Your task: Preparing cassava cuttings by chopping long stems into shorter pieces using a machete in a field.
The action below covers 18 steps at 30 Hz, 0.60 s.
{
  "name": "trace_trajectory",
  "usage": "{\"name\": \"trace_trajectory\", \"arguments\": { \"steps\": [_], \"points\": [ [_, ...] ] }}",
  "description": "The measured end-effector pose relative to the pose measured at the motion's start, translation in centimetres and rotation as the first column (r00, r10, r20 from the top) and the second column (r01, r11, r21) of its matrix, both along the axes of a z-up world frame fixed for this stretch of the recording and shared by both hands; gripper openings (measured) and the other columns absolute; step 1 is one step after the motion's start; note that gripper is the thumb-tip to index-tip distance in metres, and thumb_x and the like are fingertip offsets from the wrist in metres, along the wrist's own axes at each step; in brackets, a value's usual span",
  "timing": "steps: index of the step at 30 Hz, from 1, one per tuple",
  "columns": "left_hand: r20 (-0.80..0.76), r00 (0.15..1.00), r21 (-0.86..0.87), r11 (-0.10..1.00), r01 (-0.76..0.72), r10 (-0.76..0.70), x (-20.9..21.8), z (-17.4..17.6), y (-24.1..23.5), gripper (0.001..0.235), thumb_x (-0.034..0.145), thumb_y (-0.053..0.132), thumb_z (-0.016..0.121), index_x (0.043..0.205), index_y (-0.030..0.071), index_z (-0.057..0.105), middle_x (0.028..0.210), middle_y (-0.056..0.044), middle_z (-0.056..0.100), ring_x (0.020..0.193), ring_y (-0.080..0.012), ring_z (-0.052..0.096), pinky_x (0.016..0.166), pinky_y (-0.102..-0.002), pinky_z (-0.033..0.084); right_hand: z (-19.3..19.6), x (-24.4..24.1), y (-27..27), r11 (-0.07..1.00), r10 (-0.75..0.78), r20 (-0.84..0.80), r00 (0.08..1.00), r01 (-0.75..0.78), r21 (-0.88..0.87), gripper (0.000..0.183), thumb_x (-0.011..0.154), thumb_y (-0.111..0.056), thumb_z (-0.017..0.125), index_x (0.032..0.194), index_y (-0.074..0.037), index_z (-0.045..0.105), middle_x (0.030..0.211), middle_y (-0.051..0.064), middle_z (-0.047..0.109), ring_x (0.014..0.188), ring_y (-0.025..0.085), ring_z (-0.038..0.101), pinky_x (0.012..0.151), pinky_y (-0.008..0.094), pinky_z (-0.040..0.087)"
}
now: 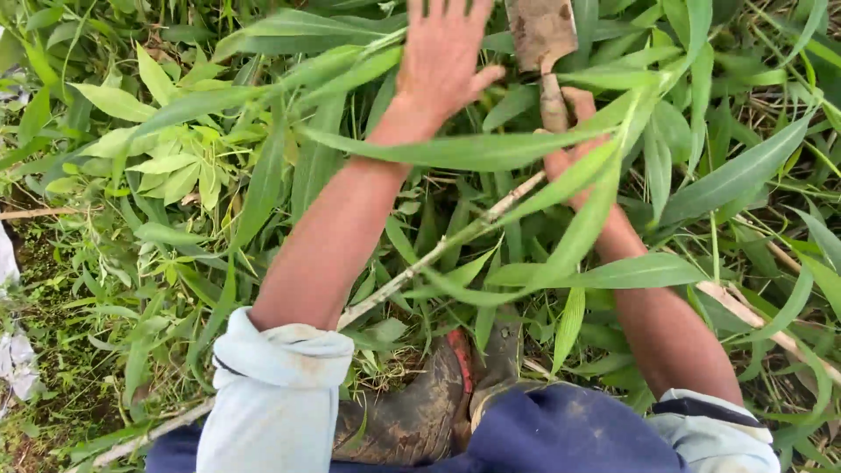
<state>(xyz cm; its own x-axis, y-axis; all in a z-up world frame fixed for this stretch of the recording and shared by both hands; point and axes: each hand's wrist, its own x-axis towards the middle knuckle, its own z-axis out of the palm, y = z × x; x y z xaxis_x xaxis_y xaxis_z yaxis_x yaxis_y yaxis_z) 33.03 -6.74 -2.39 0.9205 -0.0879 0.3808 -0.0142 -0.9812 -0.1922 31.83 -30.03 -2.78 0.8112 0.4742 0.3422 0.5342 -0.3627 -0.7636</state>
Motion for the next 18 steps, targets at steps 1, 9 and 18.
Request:
{"name": "trace_trajectory", "arguments": {
  "steps": [1,9,18],
  "points": [
    [-0.032,0.987,0.043,0.987,-0.154,0.156,0.2,-0.9,1.8,0.1,0.084,0.067,0.079,0.15,0.005,0.036,0.143,-0.021,0.05,0.128,-0.0411,0.05,0.108,-0.057,0.036,0.2,0.5,-0.3,0.993,-0.056,-0.025,0.998,0.053,-0.108,0.036,0.102,-0.017,0.059,0.134,-0.003,0.051,0.106,0.017,0.063,0.089,0.028,0.06,0.077,0.043,0.052],
    [-0.104,0.964,-0.343,0.901,-0.265,0.244,-2.8,-7.9,9.3,0.024,0.091,0.022,0.069,0.101,0.002,0.059,0.079,-0.019,0.072,0.064,-0.0412,0.071,0.061,-0.049,0.058,0.3,2.6,-0.2,0.986,0.169,0.229,0.959,-0.161,-0.055,0.054,0.087,0.009,0.068,0.136,0.006,0.048,0.11,0.023,0.061,0.09,0.031,0.058,0.079,0.041,0.051],
    [-0.393,0.908,-0.569,0.736,-0.365,0.146,-5.1,-3.6,8.7,0.037,0.108,0.033,0.052,0.101,-0.002,0.062,0.088,-0.022,0.072,0.079,-0.0441,0.068,0.078,-0.056,0.054,-6.3,1.4,1.7,0.907,0.221,0.136,0.966,-0.152,-0.393,0.054,0.087,0.001,0.069,0.131,0.003,0.037,0.111,0.029,0.054,0.073,0.046,0.063,0.06,0.056,0.05]
  ]
}}
